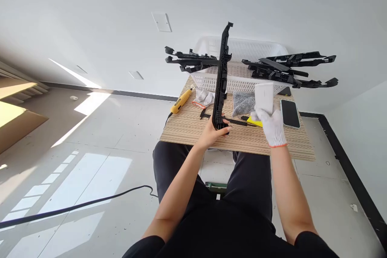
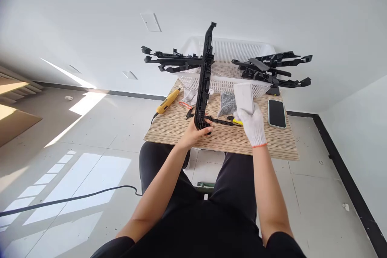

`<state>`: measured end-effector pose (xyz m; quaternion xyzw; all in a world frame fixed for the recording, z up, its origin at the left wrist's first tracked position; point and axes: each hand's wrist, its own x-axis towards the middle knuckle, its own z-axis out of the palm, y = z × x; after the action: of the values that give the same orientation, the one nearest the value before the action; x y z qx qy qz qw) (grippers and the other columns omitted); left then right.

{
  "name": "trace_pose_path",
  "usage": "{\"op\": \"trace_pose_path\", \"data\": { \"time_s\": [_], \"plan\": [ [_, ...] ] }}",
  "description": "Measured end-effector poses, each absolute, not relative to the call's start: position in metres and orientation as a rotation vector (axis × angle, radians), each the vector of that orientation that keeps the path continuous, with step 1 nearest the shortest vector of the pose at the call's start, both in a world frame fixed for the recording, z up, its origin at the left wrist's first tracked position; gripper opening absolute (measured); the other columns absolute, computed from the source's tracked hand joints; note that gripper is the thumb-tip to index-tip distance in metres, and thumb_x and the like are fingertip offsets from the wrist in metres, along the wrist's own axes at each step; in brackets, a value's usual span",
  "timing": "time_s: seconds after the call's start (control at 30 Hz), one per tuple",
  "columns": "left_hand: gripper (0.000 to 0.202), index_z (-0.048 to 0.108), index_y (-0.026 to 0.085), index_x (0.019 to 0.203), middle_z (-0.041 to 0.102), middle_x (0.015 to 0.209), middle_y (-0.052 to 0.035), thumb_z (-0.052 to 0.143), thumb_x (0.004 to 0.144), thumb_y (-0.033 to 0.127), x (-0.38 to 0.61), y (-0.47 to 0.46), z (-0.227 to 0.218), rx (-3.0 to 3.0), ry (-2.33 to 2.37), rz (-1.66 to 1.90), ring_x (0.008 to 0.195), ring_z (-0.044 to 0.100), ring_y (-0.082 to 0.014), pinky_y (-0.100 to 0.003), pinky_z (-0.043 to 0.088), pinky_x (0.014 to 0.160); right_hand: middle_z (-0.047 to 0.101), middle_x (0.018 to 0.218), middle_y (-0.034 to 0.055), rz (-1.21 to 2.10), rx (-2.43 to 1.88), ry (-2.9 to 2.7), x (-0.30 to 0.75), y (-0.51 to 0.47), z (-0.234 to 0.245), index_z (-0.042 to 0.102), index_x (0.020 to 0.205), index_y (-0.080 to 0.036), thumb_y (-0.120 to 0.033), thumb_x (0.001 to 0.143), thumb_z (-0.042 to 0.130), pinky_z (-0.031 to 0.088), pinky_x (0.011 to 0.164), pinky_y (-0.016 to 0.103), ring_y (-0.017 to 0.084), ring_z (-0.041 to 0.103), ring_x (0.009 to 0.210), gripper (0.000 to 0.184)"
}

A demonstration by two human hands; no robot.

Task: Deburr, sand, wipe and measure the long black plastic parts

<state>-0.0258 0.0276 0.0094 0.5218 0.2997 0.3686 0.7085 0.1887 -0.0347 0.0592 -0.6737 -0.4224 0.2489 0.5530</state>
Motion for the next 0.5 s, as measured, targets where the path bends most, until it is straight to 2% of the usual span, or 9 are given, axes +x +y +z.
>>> {"op": "trace_pose_path", "data": {
  "time_s": [0.07, 0.17, 0.23, 0.3, 0.37, 0.43, 0.5],
  "plan": [
    [0.078, 0.046, 0.021, 0.130, 0.064, 0.105, -0.0038, 0.090, 0.066, 0.032, -0.028, 0.027, 0.005, 1.212, 0.613, 0.827, 0.094, 0.069, -0.0189, -0.028, 0.060, 0.072, 0.067, 0.080, 0.0000, 0.867, -1.468, -0.897, 0.174, -0.050, 0.045, 0.049, 0.126, -0.023, -0.045, 0.079, 0.071, 0.049, 0.049, 0.030, 0.016, 0.058, 0.054, 0.056],
    [0.071, 0.047, 0.022, 0.132, 0.063, 0.108, -0.0051, 0.085, 0.074, 0.035, -0.030, 0.025, 0.002, 1.246, 0.615, 0.811, 0.097, 0.068, -0.0190, -0.030, 0.060, 0.077, 0.068, 0.088, -0.0005, 0.989, -1.388, -0.860, 0.162, -0.066, 0.025, 0.039, 0.142, -0.031, -0.043, 0.079, 0.073, 0.043, 0.042, 0.025, 0.014, 0.057, 0.054, 0.073],
    [0.064, 0.049, 0.021, 0.130, 0.063, 0.108, -0.0059, 0.081, 0.078, 0.042, -0.031, 0.023, 0.002, 1.230, 0.661, 0.804, 0.095, 0.068, -0.0197, -0.030, 0.060, 0.073, 0.067, 0.088, -0.0008, 0.952, -1.337, -0.829, 0.160, -0.069, 0.018, 0.042, 0.138, -0.033, -0.043, 0.082, 0.069, 0.044, 0.044, 0.025, 0.014, 0.058, 0.059, 0.063],
    [0.058, 0.052, 0.019, 0.128, 0.065, 0.106, -0.0072, 0.072, 0.084, 0.052, -0.030, 0.023, 0.004, 1.189, 0.704, 0.805, 0.096, 0.068, -0.0220, -0.030, 0.061, 0.069, 0.064, 0.082, -0.0031, 0.901, -1.293, -0.768, 0.162, -0.068, 0.015, 0.048, 0.124, -0.032, -0.042, 0.084, 0.066, 0.046, 0.048, 0.026, 0.013, 0.057, 0.058, 0.045],
    [0.058, 0.056, 0.017, 0.126, 0.066, 0.105, -0.0095, 0.058, 0.090, 0.063, -0.029, 0.023, 0.005, 1.120, 0.710, 0.806, 0.096, 0.069, -0.0249, -0.032, 0.061, 0.065, 0.060, 0.077, -0.0054, 0.865, -1.286, -0.722, 0.163, -0.067, 0.014, 0.047, 0.114, -0.031, -0.041, 0.085, 0.064, 0.048, 0.051, 0.027, 0.012, 0.057, 0.056, 0.035],
    [0.065, 0.060, 0.016, 0.124, 0.068, 0.103, -0.0113, 0.046, 0.092, 0.071, -0.029, 0.024, 0.004, 1.041, 0.672, 0.799, 0.095, 0.070, -0.0268, -0.033, 0.062, 0.062, 0.056, 0.073, -0.0069, 0.852, -1.305, -0.725, 0.164, -0.068, 0.015, 0.044, 0.121, -0.033, -0.041, 0.085, 0.063, 0.047, 0.049, 0.027, 0.012, 0.055, 0.053, 0.041],
    [0.068, 0.063, 0.016, 0.123, 0.070, 0.103, -0.0122, 0.043, 0.092, 0.073, -0.030, 0.025, 0.003, 0.992, 0.638, 0.789, 0.093, 0.071, -0.0274, -0.035, 0.062, 0.061, 0.053, 0.070, -0.0080, 0.920, -1.323, -0.774, 0.165, -0.071, 0.014, 0.040, 0.132, -0.034, -0.039, 0.082, 0.063, 0.042, 0.043, 0.026, 0.012, 0.050, 0.047, 0.056]
  ]
}}
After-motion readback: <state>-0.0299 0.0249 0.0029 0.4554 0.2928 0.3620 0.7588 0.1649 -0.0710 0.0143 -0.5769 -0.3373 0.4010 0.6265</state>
